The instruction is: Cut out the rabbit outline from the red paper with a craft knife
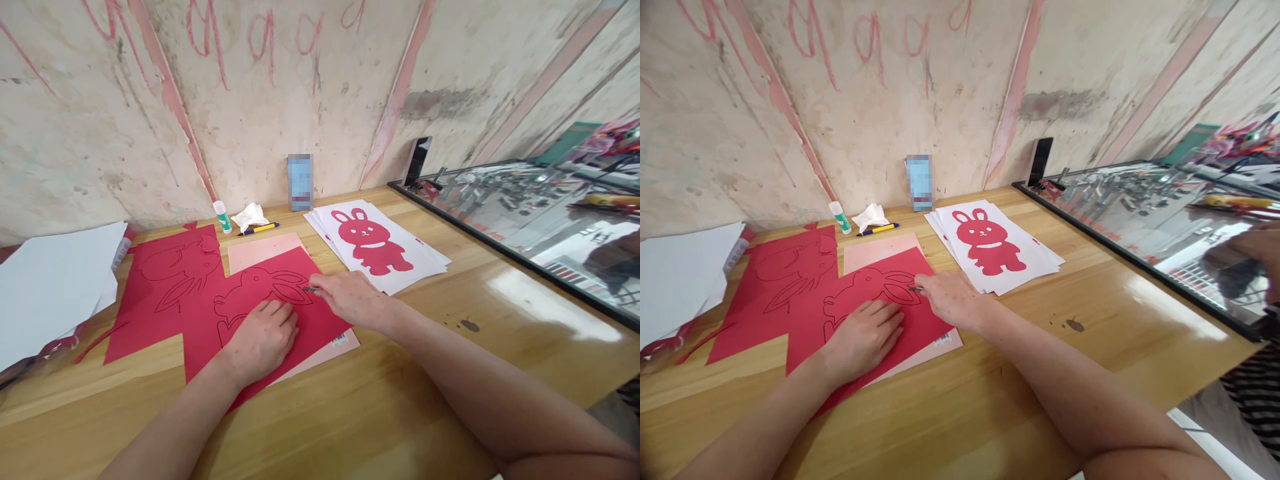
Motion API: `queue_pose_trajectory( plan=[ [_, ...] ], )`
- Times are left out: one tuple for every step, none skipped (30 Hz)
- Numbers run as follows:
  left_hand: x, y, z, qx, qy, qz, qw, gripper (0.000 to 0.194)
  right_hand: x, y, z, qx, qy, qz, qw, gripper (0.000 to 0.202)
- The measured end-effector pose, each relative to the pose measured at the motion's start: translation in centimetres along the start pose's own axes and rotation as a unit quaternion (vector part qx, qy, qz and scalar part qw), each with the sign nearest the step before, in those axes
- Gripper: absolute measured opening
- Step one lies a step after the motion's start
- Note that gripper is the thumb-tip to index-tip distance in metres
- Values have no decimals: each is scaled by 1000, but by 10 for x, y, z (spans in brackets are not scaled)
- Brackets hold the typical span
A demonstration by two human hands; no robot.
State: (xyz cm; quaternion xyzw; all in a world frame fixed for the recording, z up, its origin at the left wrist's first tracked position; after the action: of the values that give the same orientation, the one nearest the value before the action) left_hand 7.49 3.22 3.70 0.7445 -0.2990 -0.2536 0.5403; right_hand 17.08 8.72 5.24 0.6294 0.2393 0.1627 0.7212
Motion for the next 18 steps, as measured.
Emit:
queue_pose_trajectory(
  plan=[
    [7,-1,0,-2,-9,-12,1000,26,0,0,-1,5,4,3,1000,27],
    [12,-2,0,-2,-15,-24,1000,27,-1,0,-1,9,10,6,1000,28],
    [18,-2,1,3,-26,-34,999,29,-2,-1,-2,11,15,8,1000,28],
    [22,-3,1,6,-31,-42,999,30,-3,-2,-3,8,20,11,1000,28],
    [25,-3,1,9,-36,-47,998,31,-4,-4,-4,1,26,14,1000,27],
    [28,-4,1,12,-39,-51,998,31,-6,-6,-4,-7,31,18,999,27],
    [30,-5,1,11,-41,-55,998,32,-7,-8,-5,-13,37,25,999,27],
    [31,-5,2,11,-42,-59,997,32,-9,-9,-5,-18,40,33,998,28],
    [33,-6,2,8,-40,-64,997,32,-11,-10,-5,-19,43,41,998,28],
    [34,-7,2,3,-37,-69,997,33,-12,-10,-5,-17,47,49,998,28],
    [35,-8,2,1,-30,-75,997,35,-14,-10,-5,-14,50,55,997,28],
    [36,-8,2,-7,-21,-78,997,37,-16,-10,-4,-9,52,57,997,29],
    [37,-9,2,-12,-11,-82,997,40,-18,-10,-4,-6,54,57,997,29],
    [37,-8,2,-15,3,-87,996,42,-20,-10,-3,-5,55,55,997,29],
    [38,-9,2,-21,12,-90,996,45,-21,-10,-3,-4,54,54,997,28],
    [40,-9,3,-27,16,-93,995,46,-22,-10,-2,-6,52,52,997,27],
    [41,-10,3,-34,19,-95,995,45,-23,-11,-2,-9,51,52,997,27],
    [42,-10,3,-41,23,-97,994,45,-23,-11,-2,-11,50,53,997,26]
  ],
)
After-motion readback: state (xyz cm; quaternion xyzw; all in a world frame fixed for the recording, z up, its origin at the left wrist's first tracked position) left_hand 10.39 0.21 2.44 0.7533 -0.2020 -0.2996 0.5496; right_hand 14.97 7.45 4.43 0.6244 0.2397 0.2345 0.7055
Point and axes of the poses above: each hand's wrist, its own z-axis away from the middle knuckle, its own y-axis out of the back of the hand, x = y × z, the point moved 9 cm from there along -z, towards the middle knuckle, and after that the axes turned 9 degrees about y, right-handed, at the moved point
